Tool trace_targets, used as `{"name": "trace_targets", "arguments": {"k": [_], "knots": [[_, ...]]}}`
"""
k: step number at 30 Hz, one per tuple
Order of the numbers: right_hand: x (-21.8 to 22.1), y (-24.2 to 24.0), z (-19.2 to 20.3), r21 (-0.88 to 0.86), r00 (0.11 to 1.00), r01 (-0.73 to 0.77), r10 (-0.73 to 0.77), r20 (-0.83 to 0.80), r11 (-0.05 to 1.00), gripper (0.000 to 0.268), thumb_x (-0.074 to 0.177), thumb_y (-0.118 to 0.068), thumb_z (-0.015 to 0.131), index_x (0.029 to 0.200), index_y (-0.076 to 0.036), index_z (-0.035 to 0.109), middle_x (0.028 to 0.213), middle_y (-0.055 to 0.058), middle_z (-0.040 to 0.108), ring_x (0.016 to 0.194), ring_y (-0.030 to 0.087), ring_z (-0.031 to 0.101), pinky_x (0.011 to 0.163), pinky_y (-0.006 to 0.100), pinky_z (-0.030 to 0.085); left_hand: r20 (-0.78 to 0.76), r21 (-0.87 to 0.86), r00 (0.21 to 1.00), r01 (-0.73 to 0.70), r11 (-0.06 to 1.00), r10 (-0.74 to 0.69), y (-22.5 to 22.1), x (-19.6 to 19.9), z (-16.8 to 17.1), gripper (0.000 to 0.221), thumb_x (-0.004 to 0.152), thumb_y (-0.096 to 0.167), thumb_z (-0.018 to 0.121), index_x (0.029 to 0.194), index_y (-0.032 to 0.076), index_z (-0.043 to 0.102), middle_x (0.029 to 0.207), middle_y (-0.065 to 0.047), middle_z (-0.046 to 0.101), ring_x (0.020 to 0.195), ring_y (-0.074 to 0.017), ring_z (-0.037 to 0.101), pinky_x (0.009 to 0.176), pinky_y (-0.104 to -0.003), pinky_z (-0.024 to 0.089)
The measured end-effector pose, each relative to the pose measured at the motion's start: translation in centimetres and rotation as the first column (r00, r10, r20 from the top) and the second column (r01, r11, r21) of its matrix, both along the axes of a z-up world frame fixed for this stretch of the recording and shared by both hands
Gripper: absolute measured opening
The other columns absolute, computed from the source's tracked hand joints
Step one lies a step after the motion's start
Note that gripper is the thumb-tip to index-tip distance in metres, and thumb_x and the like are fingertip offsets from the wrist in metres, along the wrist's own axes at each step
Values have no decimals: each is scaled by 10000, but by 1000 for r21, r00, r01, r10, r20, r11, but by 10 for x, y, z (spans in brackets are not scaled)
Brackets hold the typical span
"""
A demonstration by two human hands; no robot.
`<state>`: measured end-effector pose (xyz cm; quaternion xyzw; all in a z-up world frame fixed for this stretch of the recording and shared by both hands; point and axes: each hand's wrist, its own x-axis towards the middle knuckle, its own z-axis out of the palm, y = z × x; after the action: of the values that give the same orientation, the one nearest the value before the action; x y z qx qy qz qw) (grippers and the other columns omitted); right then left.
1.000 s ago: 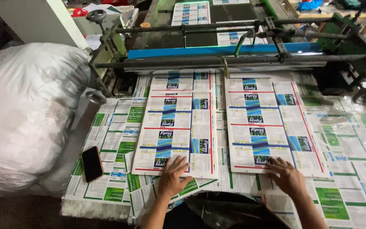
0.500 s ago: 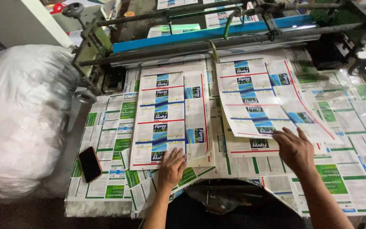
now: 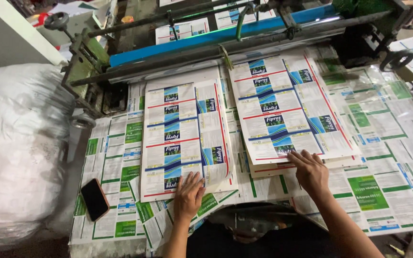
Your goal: Operating a semi-automated flatbed printing machine by placing and aligning sheets on the conveyor belt.
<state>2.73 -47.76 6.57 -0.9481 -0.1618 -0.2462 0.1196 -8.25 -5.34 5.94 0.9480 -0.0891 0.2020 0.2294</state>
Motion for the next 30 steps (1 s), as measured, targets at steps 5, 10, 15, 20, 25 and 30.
{"name": "trace_targets", "arguments": {"k": [5,10,15,20,25,30], "knots": [[24,12,7,6,999,29,-29,-13,1000,372,1006,-103,523,1216,-302,756,1323,-75,710,1257,213,671,1132,441,496,1,-6,1000,-2,1000,2,2,0,1,424,1046,388,513,1198,82,763,1375,-116,677,1375,-336,556,1191,-559,315],[48,19,11,-28,1000,22,-22,-12,999,403,958,-105,541,1249,-302,738,1336,-62,702,1264,234,658,1128,463,486,-107,-8,994,-27,1000,26,3,3,0,449,1034,411,497,1190,95,776,1376,-115,671,1377,-334,534,1180,-568,291],[67,22,8,-31,999,5,-7,-48,1000,426,935,-105,578,1292,-292,719,1381,-67,677,1314,231,624,1142,453,468,-123,-33,992,-32,999,28,3,2,1,453,1035,416,485,1194,108,777,1382,-102,673,1387,-325,529,1194,-557,283],[95,27,0,-130,992,44,-58,-108,991,493,891,-111,584,1323,-321,690,1418,-81,644,1347,210,568,1167,459,409,-128,-51,991,-38,998,31,4,4,1,466,1035,428,480,1200,109,776,1387,-98,671,1396,-317,523,1201,-545,272],[116,25,-22,-106,998,44,-49,-41,993,574,852,-101,565,1394,-278,622,1520,73,547,1397,376,481,1155,543,330,-187,-36,981,-51,998,43,4,2,1,464,1030,427,474,1202,115,771,1386,-94,668,1399,-317,514,1204,-544,252],[96,27,-4,-35,993,115,-115,-10,993,545,905,-84,543,1441,-159,609,1540,171,549,1432,416,496,1219,548,339,-56,-31,997,-55,998,53,5,8,-6,452,1054,389,458,1220,87,751,1349,-103,695,1345,-318,571,1161,-546,310]]}}
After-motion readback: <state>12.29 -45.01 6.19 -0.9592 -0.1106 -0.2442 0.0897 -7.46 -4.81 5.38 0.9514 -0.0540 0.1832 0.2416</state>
